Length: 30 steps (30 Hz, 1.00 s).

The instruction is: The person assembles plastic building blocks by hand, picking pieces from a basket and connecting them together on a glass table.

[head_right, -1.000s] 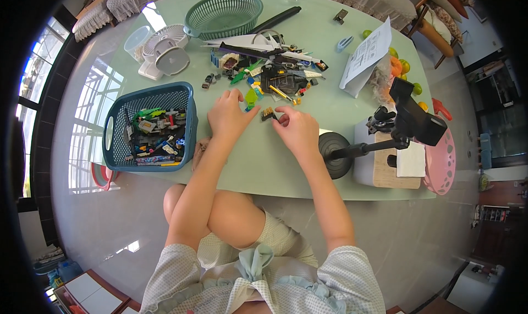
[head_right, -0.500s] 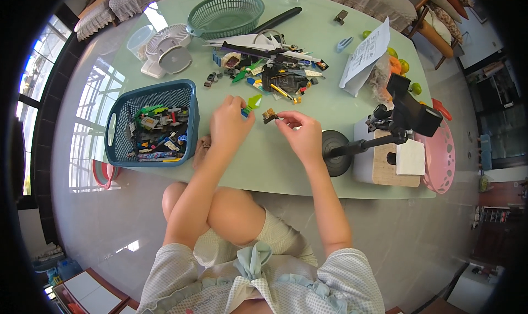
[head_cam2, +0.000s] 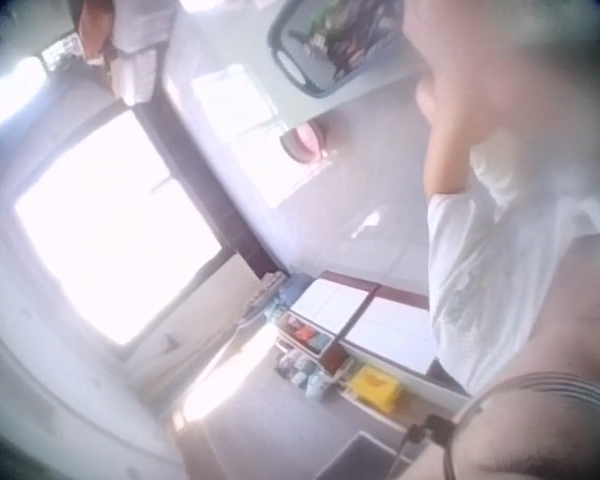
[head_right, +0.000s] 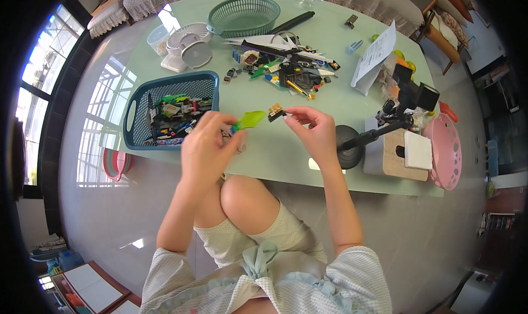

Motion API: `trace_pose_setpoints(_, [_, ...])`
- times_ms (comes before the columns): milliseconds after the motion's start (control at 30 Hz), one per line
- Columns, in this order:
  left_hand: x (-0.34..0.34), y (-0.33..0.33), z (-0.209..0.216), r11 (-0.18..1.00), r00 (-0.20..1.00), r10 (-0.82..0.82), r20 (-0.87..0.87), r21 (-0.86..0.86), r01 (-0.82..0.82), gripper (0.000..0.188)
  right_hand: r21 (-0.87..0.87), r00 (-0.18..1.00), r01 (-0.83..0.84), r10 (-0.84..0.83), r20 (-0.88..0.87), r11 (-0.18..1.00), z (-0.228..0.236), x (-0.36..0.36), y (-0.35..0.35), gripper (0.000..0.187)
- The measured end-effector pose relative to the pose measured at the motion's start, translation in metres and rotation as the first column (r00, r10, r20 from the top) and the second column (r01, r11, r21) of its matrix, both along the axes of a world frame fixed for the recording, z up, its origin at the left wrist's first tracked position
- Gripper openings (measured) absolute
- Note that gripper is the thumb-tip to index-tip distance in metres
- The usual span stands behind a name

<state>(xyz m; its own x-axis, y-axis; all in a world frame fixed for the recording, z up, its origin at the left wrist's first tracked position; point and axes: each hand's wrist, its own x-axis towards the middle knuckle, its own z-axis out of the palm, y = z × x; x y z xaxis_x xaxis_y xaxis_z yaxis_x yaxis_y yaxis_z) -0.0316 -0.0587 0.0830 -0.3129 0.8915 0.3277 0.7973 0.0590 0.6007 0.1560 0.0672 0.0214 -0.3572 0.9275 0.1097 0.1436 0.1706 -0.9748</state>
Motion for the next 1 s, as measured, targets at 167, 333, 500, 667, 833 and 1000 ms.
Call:
trace_pose_setpoints(167, [-0.041,-0.017,0.009,0.985,0.988,0.156,0.003,0.077,-0.156,0.021,0.025,0.994,-0.110,0.111,-0.005,0.994,0.022,-0.036,-0.014,0.017])
trace_pose_setpoints(333, [-0.088,-0.024,0.002,0.963,0.955,0.258,-0.148,0.122,-0.242,0.019,0.126,0.984,-0.178,0.178,0.015,0.976,0.034,-0.075,-0.012,0.018])
trace_pose_setpoints(500, [-0.116,-0.012,-0.001,0.963,0.919,0.262,-0.294,0.139,-0.229,0.020,0.475,0.957,-0.239,0.123,0.262,0.847,0.046,-0.109,-0.005,0.013])
trace_pose_setpoints(667, [-0.136,0.018,-0.005,0.981,0.920,0.184,-0.347,0.120,-0.151,0.018,0.638,0.936,-0.275,0.048,0.349,0.719,0.053,-0.138,0.009,0.010])
trace_pose_setpoints(833, [-0.142,0.038,-0.012,0.992,0.915,0.127,-0.383,0.066,-0.110,0.019,0.693,0.924,-0.298,0.017,0.381,0.657,0.049,-0.157,0.020,0.010])
trace_pose_setpoints(1000, [-0.150,0.048,-0.024,0.995,0.903,0.102,-0.418,0.063,-0.084,0.025,0.676,0.889,-0.354,0.009,0.457,0.646,0.046,-0.167,0.027,0.008])
